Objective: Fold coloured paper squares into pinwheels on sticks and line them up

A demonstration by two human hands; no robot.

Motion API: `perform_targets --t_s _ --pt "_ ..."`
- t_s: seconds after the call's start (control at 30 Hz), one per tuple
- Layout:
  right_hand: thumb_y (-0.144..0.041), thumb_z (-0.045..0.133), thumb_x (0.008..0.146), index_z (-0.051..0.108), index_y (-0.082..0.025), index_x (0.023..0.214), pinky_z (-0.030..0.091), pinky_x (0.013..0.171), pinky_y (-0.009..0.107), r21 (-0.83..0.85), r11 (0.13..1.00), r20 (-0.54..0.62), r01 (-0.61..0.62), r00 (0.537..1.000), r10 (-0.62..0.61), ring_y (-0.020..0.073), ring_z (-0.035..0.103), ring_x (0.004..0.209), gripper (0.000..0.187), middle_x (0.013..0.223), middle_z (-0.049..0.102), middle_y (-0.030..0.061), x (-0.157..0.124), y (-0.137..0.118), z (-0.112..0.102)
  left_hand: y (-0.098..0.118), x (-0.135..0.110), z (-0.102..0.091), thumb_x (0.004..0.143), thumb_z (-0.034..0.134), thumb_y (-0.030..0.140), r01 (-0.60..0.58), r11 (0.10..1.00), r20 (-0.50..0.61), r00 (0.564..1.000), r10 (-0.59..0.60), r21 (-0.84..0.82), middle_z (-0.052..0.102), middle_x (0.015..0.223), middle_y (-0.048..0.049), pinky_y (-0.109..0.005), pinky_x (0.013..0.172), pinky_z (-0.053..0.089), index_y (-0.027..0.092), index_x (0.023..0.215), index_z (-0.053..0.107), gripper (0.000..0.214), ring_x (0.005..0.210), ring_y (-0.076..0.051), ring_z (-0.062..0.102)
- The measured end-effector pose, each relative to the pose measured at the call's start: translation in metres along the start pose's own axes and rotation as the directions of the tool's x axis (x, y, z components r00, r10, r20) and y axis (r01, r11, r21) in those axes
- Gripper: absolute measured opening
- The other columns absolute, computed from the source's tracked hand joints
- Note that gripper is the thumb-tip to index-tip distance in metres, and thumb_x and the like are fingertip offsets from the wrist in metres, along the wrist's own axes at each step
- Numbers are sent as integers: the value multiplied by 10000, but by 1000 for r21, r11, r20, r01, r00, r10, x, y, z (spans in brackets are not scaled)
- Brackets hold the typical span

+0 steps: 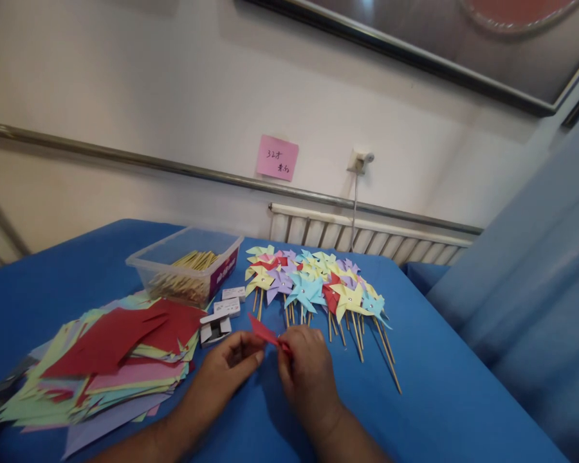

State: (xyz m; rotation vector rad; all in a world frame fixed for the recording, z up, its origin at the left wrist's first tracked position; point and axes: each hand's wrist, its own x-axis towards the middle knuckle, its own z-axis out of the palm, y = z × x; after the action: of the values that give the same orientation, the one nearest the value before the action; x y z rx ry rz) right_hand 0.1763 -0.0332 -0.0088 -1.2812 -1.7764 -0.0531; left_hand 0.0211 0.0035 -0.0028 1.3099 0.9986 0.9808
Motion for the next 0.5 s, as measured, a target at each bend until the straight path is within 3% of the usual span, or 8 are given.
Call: perform_targets --t_s 0.1,0.17,0.3,0.5 --pt "-129 481 868 577 -178 935 399 732 350 -123 977 -3 176 984 -178 201 558 808 127 873 625 67 3 -3 -2 6 -5 0 722 652 319 20 994 132 991 -7 -104 686 887 -63 -335 821 449 155 897 664 240 861 -216 600" --pt "-140 474 879 584 -179 951 402 723 358 -177 957 9 230 973 -232 205 557 800 137 891 629 76 5 -7 -1 8 -6 -1 741 646 327 27 982 168 986 6 -188 694 960 -66 -336 874 428 165 964 673 276 918 -219 595" --pt "-127 476 876 577 -169 1042 424 738 375 -221 946 81 238 971 -226 222 554 856 199 976 622 100 4 -15 1 5 -2 -5 747 651 331 52 955 160 987 -5 -293 705 958 -69 -319 860 427 161 967 692 281 904 -214 602" --pt "-78 496 842 527 -146 1192 440 837 432 -252 942 225 223 960 -167 260 524 1001 358 1110 588 129 -3 -16 7 -6 7 -7 689 701 304 137 915 69 990 -120 -380 693 742 -50 -283 731 437 134 782 706 194 707 -165 587"
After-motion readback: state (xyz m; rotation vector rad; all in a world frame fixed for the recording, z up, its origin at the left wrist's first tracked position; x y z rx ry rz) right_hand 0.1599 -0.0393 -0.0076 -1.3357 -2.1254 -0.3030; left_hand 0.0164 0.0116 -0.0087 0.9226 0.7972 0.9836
